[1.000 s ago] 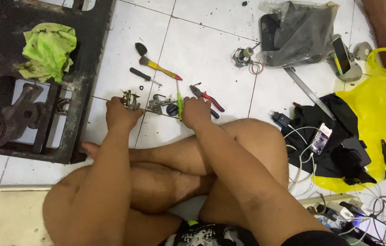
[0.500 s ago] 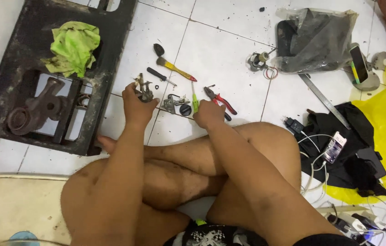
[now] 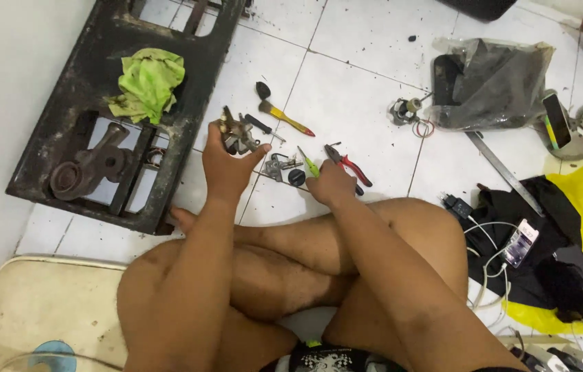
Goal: A person disassembles a gas stove valve assembly using a screwdriver and pliers while sitting on the floor.
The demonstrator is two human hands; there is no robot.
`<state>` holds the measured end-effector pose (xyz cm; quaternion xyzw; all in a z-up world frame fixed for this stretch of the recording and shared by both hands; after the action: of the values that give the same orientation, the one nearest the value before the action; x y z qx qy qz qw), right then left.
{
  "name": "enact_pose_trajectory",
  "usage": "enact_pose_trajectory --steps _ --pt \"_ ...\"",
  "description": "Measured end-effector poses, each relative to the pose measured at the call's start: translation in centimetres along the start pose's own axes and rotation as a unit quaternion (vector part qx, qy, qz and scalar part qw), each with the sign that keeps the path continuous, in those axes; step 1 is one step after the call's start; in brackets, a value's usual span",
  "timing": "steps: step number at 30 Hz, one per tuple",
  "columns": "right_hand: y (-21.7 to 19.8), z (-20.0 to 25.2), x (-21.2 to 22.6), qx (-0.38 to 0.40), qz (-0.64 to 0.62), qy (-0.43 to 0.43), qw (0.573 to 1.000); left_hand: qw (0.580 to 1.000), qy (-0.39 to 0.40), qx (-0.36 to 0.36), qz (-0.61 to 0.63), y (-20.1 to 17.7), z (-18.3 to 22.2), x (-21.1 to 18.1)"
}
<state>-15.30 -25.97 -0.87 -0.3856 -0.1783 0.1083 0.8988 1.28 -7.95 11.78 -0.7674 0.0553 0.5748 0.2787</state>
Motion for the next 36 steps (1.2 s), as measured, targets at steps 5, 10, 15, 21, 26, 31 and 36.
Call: enact_pose_trajectory --steps 5,10,15,21,26,31,36 --pt "1.2 -3.2 -1.9 -0.037 -0.067 -0.001 0.997 0.976 0.19 -0.013 -0.103 -0.7 0.4 -6.3" --pt "0.7 -3.5 -2.3 -0.06 -0.121 0.001 0.991 0.951 0.274 -0.02 -0.145 -0.4 1.0 -7.1" --pt "-1.6 -0.7 -0.7 -0.052 -0.214 -0.029 0.975 0.938 0.318 -0.043 -0.132 -0.8 1.5 -7.4" --pt "-10.4 11.0 2.8 -0.093 -0.332 -0.172 0.923 0.958 0.266 -0.059 -0.088 -1.5 0.9 -5.8" --pt "-12.8 16.7 4.6 -0.16 -0.265 -0.359 0.881 0.953 0.284 -0.05 -0.097 -0.6 0.5 -5.9" --pt "-12.8 17.9 5.0 -0.126 -0.189 -0.342 0.912 0.951 0.282 -0.04 -0.117 -0.2 0.8 -6.1" --pt "-9.1 13.7 4.5 -0.088 -0.025 -0.297 0.951 0.956 0.269 -0.027 -0.118 -0.3 0.4 -5.8"
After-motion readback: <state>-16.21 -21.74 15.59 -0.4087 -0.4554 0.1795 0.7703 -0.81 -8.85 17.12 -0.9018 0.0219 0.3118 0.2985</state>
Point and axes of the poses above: each hand's wrist, its own z-axis away from the middle knuckle, its own y-axis out of the palm, x = y × z, the point moved 8 cm from there along -z, towards the middle knuckle, and after that the axes turned 13 degrees about y, right-handed, at the moved point
